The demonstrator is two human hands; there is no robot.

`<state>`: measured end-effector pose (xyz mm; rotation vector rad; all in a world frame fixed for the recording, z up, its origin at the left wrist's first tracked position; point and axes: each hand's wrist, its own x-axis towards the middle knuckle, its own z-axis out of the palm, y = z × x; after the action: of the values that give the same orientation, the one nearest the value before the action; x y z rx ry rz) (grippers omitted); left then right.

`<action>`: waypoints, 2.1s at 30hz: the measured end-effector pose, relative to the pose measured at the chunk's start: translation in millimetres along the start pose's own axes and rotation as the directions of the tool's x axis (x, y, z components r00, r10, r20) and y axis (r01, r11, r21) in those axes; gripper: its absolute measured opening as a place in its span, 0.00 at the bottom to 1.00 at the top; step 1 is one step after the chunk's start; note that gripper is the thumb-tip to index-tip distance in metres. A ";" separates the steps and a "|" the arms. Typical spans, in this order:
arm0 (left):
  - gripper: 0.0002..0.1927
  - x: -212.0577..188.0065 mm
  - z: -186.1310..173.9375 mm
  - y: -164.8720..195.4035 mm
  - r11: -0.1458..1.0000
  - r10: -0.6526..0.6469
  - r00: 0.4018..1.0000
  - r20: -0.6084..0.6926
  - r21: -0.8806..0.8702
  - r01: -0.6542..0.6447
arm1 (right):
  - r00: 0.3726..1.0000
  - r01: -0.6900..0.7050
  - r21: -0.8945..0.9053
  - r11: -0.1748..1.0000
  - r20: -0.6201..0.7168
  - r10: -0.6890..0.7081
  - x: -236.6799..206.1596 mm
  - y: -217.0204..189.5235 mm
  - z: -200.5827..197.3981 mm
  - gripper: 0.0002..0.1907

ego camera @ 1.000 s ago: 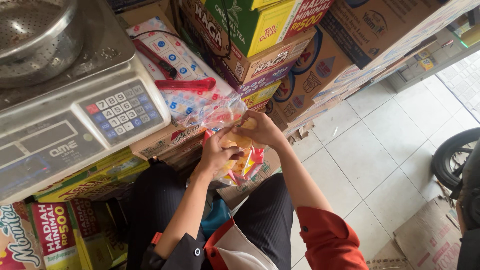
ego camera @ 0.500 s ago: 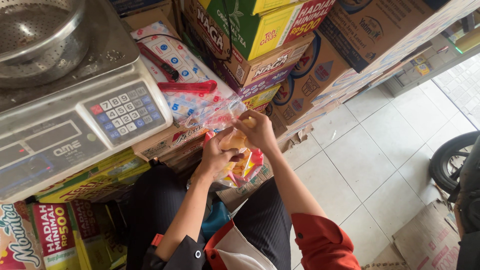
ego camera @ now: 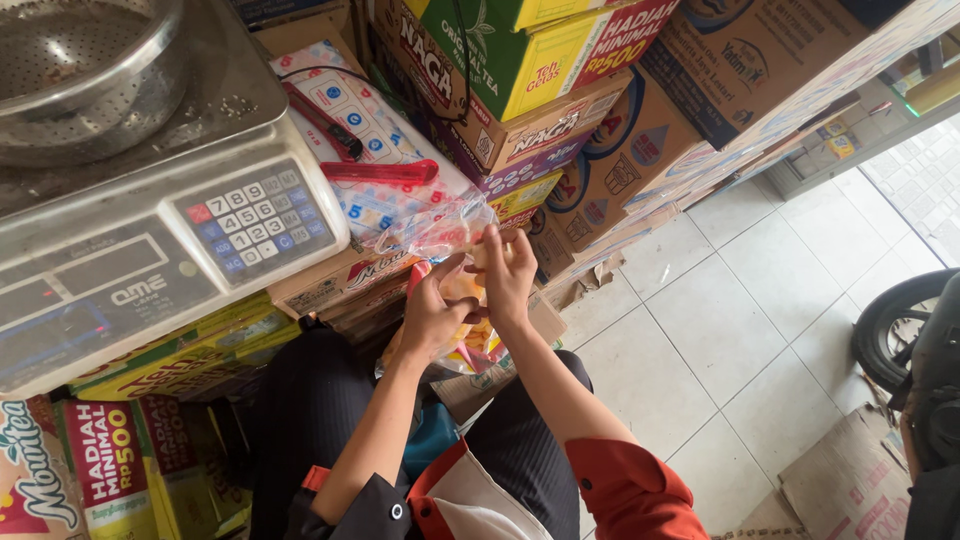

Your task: The person packs zinc supplement packets into a cardboard box, then moves to a digital scale to weigh and bag snack chips. The person handles zinc packets, a cardboard box, a digital scale, a metal colander, and snack chips.

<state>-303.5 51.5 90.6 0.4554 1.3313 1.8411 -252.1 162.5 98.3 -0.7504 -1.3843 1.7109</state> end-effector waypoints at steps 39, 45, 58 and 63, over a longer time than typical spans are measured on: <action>0.39 -42.8 -23.1 35.7 0.980 0.099 0.994 0.053 -0.178 -0.088 | 0.839 0.088 0.089 0.992 0.530 -0.122 -37.6 -32.3 -3.4 0.36; 0.38 -48.3 -30.3 48.7 0.973 0.170 0.985 0.034 -0.164 -0.163 | 0.852 0.182 -0.179 0.967 0.520 -0.064 -40.0 -36.9 1.6 0.26; 0.36 -49.0 -44.7 65.3 0.995 0.030 0.995 0.100 -0.099 -0.020 | 0.795 0.418 -0.627 0.658 0.603 0.069 -21.0 -77.8 2.0 0.22; 0.33 -53.6 -56.7 96.4 0.999 0.024 0.996 0.081 0.037 -0.027 | 0.784 0.193 -0.484 0.854 0.599 0.162 -17.8 -100.6 12.9 0.14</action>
<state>-347.3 -37.3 165.3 0.5635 1.3129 1.8017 -232.5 149.6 198.6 -0.4387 -2.3867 1.6419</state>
